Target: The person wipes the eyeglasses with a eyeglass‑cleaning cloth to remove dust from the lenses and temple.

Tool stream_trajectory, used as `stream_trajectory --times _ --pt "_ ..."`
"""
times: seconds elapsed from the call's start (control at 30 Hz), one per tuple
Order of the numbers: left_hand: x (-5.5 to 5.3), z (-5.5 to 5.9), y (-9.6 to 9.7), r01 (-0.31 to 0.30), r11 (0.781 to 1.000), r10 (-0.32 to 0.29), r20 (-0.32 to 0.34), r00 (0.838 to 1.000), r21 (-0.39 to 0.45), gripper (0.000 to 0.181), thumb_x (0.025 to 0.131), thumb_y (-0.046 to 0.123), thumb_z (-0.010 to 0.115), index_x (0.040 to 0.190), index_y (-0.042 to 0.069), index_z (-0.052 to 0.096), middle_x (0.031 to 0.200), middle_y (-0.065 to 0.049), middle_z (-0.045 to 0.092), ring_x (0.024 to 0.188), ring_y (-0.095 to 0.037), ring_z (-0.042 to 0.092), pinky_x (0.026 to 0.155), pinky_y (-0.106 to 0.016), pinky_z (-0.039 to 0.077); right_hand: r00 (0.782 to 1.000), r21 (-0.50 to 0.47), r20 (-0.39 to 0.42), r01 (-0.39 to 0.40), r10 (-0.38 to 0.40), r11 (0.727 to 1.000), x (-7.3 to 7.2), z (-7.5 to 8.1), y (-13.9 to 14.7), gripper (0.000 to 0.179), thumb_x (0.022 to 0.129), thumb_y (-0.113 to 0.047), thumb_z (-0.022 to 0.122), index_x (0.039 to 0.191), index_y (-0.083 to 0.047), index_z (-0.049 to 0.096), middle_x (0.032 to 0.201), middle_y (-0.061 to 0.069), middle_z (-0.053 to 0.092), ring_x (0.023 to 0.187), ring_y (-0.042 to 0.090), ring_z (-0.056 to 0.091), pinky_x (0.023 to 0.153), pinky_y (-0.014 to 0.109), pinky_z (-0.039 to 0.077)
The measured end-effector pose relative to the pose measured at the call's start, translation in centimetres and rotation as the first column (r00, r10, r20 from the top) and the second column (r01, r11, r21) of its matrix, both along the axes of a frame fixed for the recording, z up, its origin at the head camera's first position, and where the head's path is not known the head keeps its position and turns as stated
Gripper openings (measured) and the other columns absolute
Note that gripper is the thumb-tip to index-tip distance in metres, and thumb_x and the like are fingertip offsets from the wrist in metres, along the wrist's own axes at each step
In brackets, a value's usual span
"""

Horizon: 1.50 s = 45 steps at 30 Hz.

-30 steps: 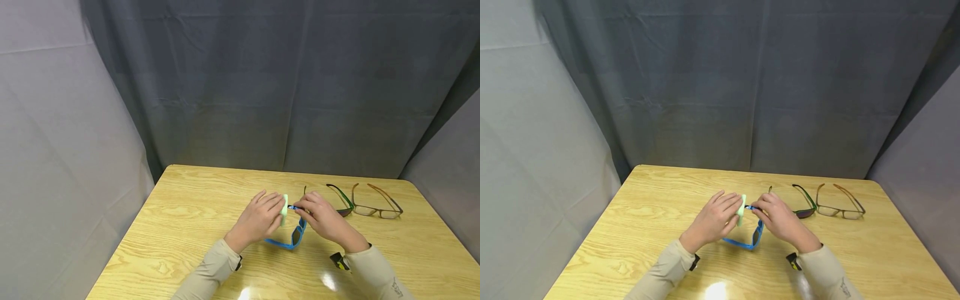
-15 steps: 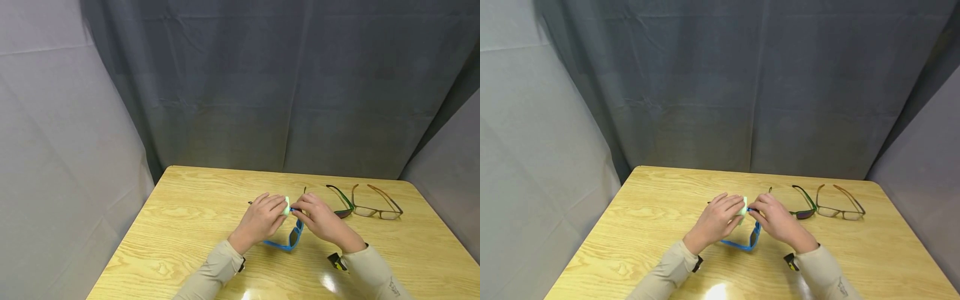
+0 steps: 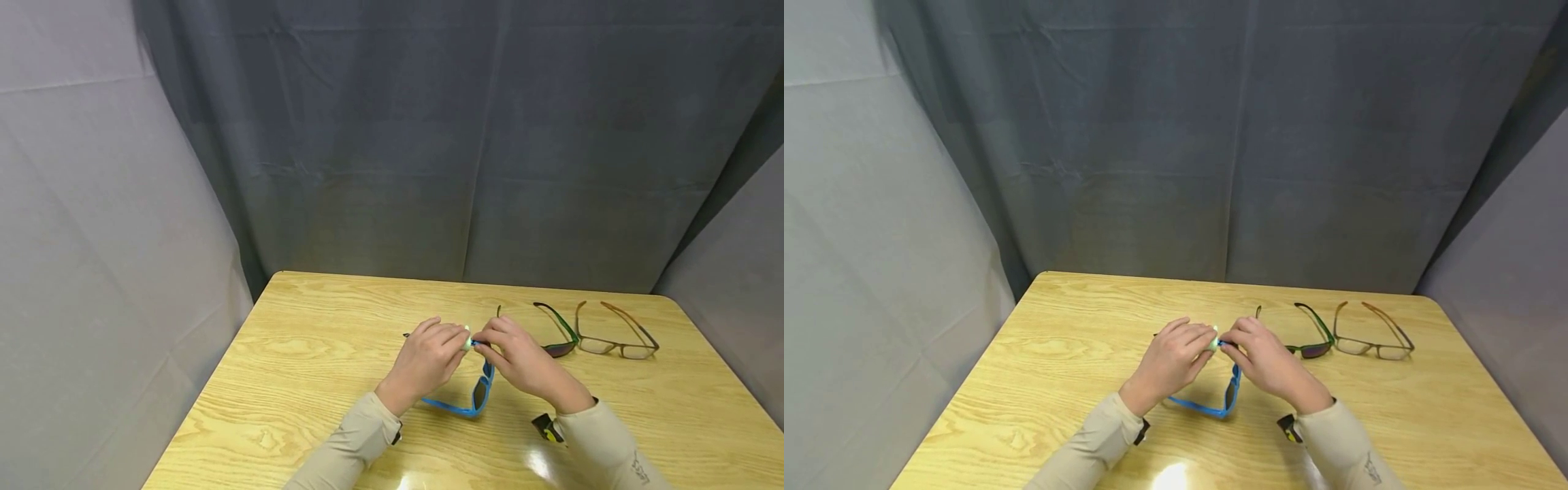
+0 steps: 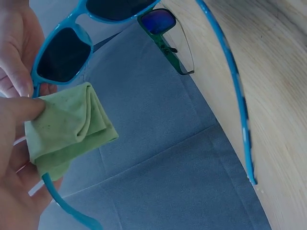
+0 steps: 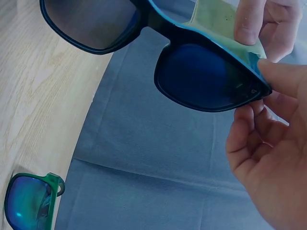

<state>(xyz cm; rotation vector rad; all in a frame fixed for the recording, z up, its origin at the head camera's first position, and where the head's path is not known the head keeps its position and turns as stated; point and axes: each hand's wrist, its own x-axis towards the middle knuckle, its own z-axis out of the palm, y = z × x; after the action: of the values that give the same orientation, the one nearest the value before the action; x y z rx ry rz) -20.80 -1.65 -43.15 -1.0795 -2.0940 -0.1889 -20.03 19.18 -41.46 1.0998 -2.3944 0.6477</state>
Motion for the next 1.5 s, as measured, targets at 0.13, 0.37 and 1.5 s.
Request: stream_trajectory --times 0.13,0.37,1.5 --pt "0.00 -0.08 0.13 0.001 1.000 -0.001 -0.021 1.000 0.010 0.024 0.086 0.023 0.070 0.108 0.012 0.070 0.107 0.002 0.068 0.100 -0.011 0.063 0.099 -0.033 0.042 1.000 -0.003 0.013 -0.002 0.002 1.000 0.15 0.01 -0.03 0.010 0.086 -0.004 0.066 0.095 -0.008 0.069 0.089 -0.010 0.053 0.079 0.007 0.043 0.064 0.022 0.042" --pt "-0.27 -0.19 0.27 -0.010 1.000 0.008 -0.142 0.990 -0.010 0.016 0.085 0.020 0.071 0.100 0.014 0.073 0.099 0.005 0.070 0.091 -0.008 0.065 0.095 -0.032 0.045 0.999 -0.006 0.048 -0.005 0.006 1.000 0.45 0.05 0.04 0.010 0.087 -0.005 0.065 0.095 -0.010 0.068 0.090 -0.012 0.053 0.078 0.003 0.041 0.062 0.021 0.042" --pt "-0.16 -0.02 -0.48 0.030 0.998 -0.038 -0.153 0.988 -0.056 0.016 0.083 0.014 0.073 0.098 0.018 0.073 0.097 0.007 0.071 0.086 -0.006 0.066 0.092 -0.029 0.046 0.993 -0.029 0.094 -0.065 0.067 0.997 0.84 -0.50 0.57 0.012 0.090 -0.005 0.062 0.097 -0.013 0.068 0.088 -0.015 0.051 0.072 0.000 0.041 0.058 0.018 0.041"
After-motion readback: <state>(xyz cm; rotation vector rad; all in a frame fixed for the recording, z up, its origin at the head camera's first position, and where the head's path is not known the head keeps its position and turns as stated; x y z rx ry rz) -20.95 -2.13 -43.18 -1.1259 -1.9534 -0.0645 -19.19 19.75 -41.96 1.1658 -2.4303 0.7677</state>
